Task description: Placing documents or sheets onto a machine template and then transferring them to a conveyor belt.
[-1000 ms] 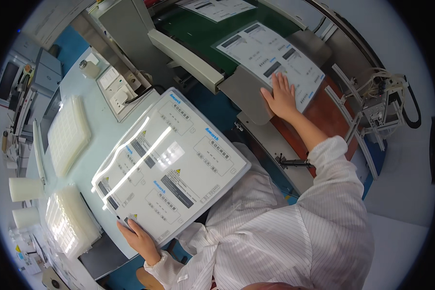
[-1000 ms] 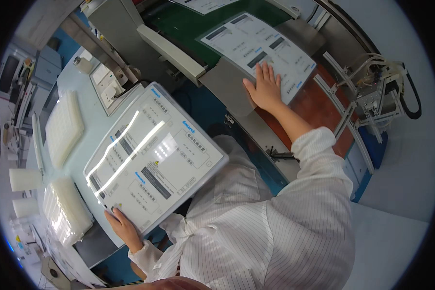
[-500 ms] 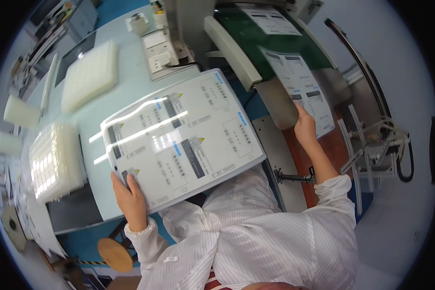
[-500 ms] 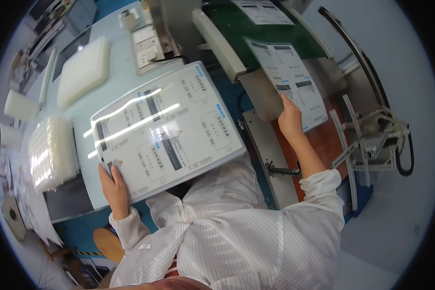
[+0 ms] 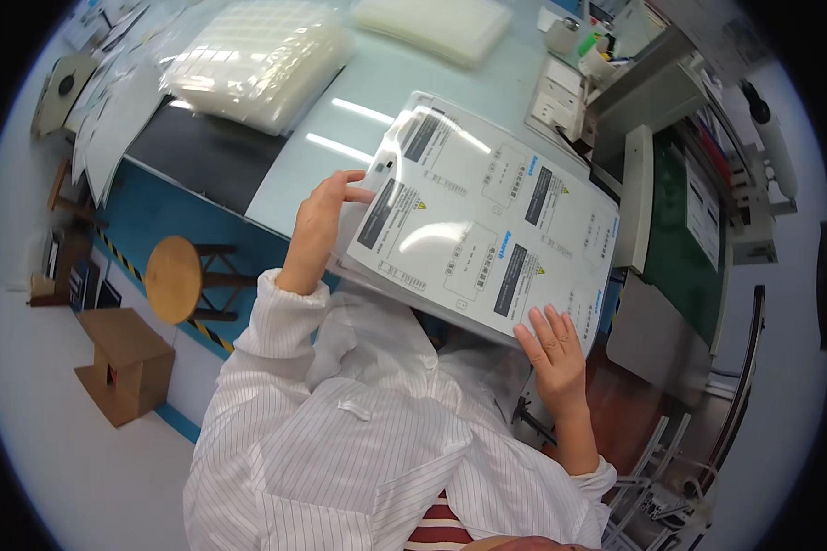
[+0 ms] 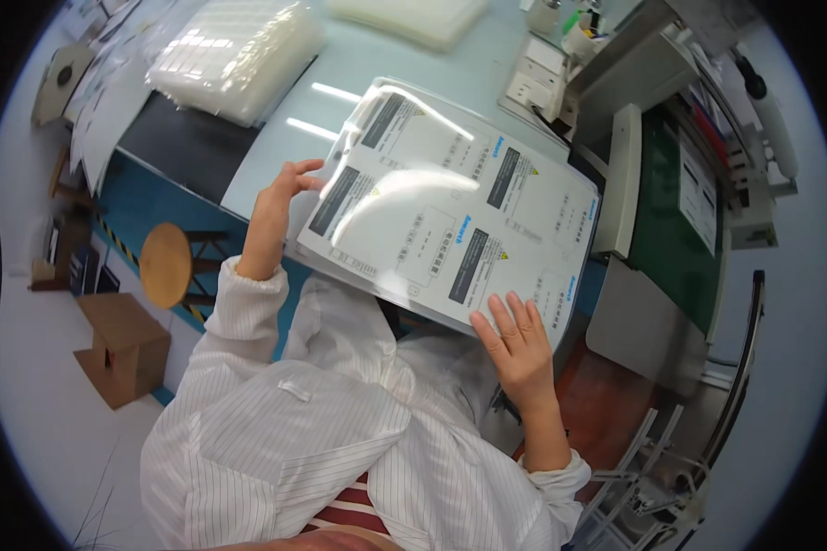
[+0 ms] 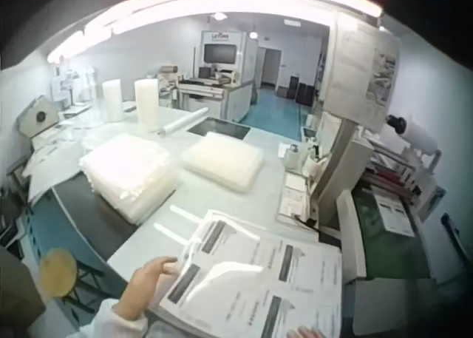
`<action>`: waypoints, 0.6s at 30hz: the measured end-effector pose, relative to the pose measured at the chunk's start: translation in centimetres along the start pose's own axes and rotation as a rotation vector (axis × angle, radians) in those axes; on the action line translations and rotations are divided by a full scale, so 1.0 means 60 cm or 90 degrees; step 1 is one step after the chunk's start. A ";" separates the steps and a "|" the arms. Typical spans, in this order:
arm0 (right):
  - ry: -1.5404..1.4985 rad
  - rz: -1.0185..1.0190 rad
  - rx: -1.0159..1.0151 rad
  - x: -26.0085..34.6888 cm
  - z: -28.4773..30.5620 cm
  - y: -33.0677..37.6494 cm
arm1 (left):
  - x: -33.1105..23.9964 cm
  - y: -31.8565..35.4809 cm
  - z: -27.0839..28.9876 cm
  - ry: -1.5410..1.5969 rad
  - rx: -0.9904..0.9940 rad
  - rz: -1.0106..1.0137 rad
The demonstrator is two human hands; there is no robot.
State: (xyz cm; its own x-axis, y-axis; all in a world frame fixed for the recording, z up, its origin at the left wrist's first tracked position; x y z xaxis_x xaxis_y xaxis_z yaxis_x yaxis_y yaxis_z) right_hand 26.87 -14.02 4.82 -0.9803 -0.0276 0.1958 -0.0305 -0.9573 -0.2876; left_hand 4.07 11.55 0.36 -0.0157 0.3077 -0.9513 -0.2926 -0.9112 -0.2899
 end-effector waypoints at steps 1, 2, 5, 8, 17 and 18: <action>-0.007 0.011 0.007 0.004 -0.007 0.000 | 0.018 0.005 0.002 0.025 0.018 0.061; -0.004 0.010 0.009 0.007 -0.011 -0.001 | 0.038 0.011 -0.001 0.055 0.040 0.123; -0.008 0.006 0.019 0.009 -0.022 -0.001 | 0.043 0.009 0.024 -0.054 0.066 0.063; -0.012 0.005 0.032 0.009 -0.035 -0.006 | 0.041 0.007 0.037 -0.135 0.055 0.026; -0.022 -0.012 0.060 -0.004 -0.044 0.001 | 0.015 0.001 0.021 -0.255 0.083 -0.055; -0.024 -0.011 0.065 -0.005 -0.046 0.002 | 0.016 0.002 0.020 -0.254 0.088 -0.054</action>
State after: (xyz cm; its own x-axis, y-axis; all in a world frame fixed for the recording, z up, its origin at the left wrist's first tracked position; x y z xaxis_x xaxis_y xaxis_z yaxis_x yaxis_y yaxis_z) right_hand 26.62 -13.34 2.13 -0.9717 -0.0202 0.2354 -0.0250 -0.9819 -0.1875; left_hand 2.88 12.08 -0.46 -0.3470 0.4859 -0.8022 -0.4334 -0.8416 -0.3224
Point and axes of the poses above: each hand's wrist, its own y-axis away from the middle knuckle, its own z-axis out of the back of the hand, x = y × z, the point moved 10 cm from there along -y, towards the middle knuckle, and after that the axes turned 12 degrees about -z, right-handed, at the moved point
